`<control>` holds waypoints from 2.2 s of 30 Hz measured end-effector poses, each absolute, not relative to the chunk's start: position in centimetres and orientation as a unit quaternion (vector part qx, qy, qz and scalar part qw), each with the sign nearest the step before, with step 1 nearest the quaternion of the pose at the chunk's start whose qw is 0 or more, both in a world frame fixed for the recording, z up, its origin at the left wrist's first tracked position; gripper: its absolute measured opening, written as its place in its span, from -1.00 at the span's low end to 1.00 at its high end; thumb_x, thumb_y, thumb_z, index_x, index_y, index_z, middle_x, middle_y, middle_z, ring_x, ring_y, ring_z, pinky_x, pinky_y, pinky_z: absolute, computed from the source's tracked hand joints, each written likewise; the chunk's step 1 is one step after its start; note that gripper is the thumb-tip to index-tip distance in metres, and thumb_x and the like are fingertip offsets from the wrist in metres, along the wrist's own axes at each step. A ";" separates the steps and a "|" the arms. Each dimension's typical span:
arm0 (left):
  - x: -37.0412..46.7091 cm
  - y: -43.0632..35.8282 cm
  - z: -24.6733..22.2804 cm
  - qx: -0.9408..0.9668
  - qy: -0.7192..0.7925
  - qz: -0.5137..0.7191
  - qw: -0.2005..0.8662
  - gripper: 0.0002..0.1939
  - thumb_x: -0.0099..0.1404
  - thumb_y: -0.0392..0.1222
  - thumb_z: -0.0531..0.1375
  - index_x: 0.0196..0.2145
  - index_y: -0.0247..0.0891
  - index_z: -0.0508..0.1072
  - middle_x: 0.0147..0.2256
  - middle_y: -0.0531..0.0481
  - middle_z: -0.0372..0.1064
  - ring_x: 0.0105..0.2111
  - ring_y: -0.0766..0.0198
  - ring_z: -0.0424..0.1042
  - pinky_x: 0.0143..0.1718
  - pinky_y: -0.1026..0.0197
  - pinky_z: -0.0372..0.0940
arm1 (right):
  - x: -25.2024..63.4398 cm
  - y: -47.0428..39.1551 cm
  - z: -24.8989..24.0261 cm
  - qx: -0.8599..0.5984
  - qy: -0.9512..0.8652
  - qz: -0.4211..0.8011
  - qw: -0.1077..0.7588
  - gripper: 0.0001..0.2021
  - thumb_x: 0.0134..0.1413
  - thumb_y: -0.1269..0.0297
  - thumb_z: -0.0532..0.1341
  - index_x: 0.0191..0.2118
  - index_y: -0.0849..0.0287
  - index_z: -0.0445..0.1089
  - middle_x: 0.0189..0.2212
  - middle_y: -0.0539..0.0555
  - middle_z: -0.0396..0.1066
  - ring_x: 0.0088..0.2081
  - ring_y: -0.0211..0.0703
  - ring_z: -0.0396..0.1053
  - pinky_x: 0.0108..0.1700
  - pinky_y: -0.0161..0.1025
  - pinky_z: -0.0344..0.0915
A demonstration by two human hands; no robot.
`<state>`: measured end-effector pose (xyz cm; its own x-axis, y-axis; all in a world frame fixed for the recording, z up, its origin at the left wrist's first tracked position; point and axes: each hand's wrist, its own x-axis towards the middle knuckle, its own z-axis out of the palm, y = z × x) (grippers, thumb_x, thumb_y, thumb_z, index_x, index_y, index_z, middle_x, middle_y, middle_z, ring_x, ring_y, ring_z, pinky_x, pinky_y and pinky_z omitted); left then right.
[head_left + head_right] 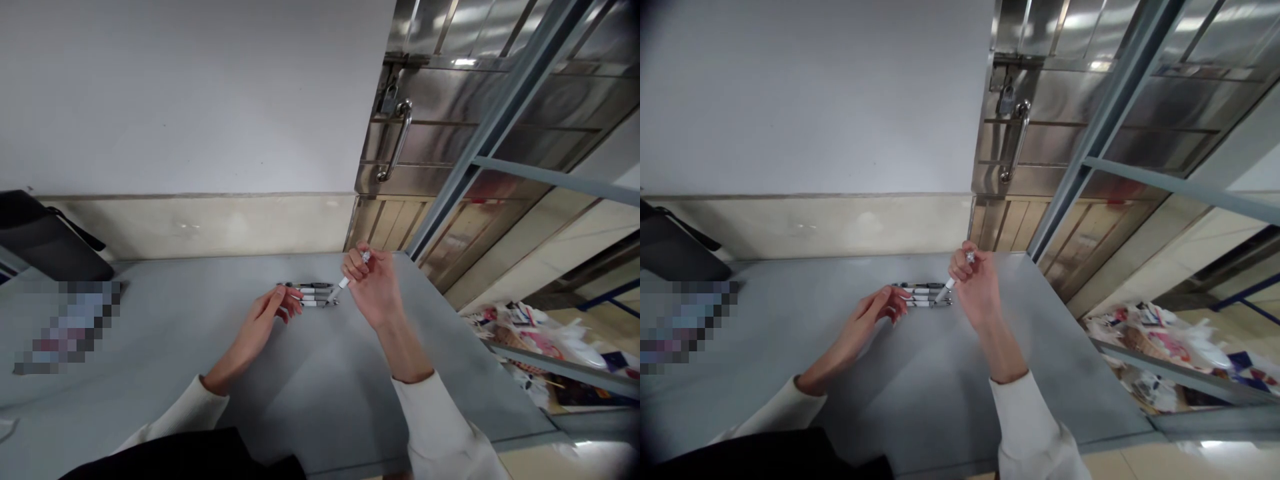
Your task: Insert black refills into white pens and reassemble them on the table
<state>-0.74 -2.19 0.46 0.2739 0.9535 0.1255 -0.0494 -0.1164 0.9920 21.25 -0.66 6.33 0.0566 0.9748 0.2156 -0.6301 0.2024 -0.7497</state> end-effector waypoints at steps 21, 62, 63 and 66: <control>-0.7 -2.1 0.3 0.585 0.380 0.461 0.548 -0.50 0.49 0.21 0.10 -0.19 -0.28 0.61 -0.34 -0.12 0.51 -0.35 0.17 0.42 -0.30 0.13 0.30 | 20.9 -0.9 6.5 -0.207 -0.336 0.591 0.704 -0.81 0.36 0.22 0.11 -0.33 0.06 0.36 -0.51 -0.10 -0.16 -0.53 -0.21 -0.08 -0.48 -0.30 0.15; -0.6 -2.0 0.1 0.580 0.382 0.458 0.555 -0.52 0.49 0.19 0.11 -0.19 -0.28 0.61 -0.35 -0.11 0.50 -0.35 0.17 0.41 -0.30 0.13 0.28 | 20.8 -0.9 6.4 -0.189 -0.327 0.610 0.697 -0.85 0.32 0.29 0.12 -0.32 0.07 0.33 -0.52 -0.11 -0.18 -0.53 -0.20 -0.14 -0.47 -0.32 0.10; -0.6 -2.0 0.1 0.580 0.381 0.458 0.555 -0.52 0.49 0.18 0.11 -0.18 -0.28 0.61 -0.35 -0.10 0.50 -0.35 0.17 0.40 -0.30 0.14 0.28 | 20.7 -1.0 6.5 -0.186 -0.327 0.610 0.697 -0.85 0.32 0.28 0.12 -0.33 0.07 0.33 -0.52 -0.11 -0.17 -0.52 -0.20 -0.13 -0.47 -0.31 0.11; -0.7 -2.0 0.1 0.585 0.377 0.453 0.556 -0.54 0.49 0.18 0.12 -0.17 -0.27 0.60 -0.35 -0.09 0.50 -0.36 0.18 0.40 -0.31 0.14 0.27 | 20.4 -1.1 6.6 -0.176 -0.328 0.618 0.693 -0.88 0.25 0.28 0.16 -0.35 0.08 0.30 -0.51 -0.10 -0.13 -0.51 -0.20 -0.08 -0.44 -0.29 0.13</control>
<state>-0.68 -2.03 0.15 0.3048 0.9459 0.1110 -0.0628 -0.0964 0.9934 20.43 -1.15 6.61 0.0227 0.9715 0.2361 -0.7402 0.1751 -0.6492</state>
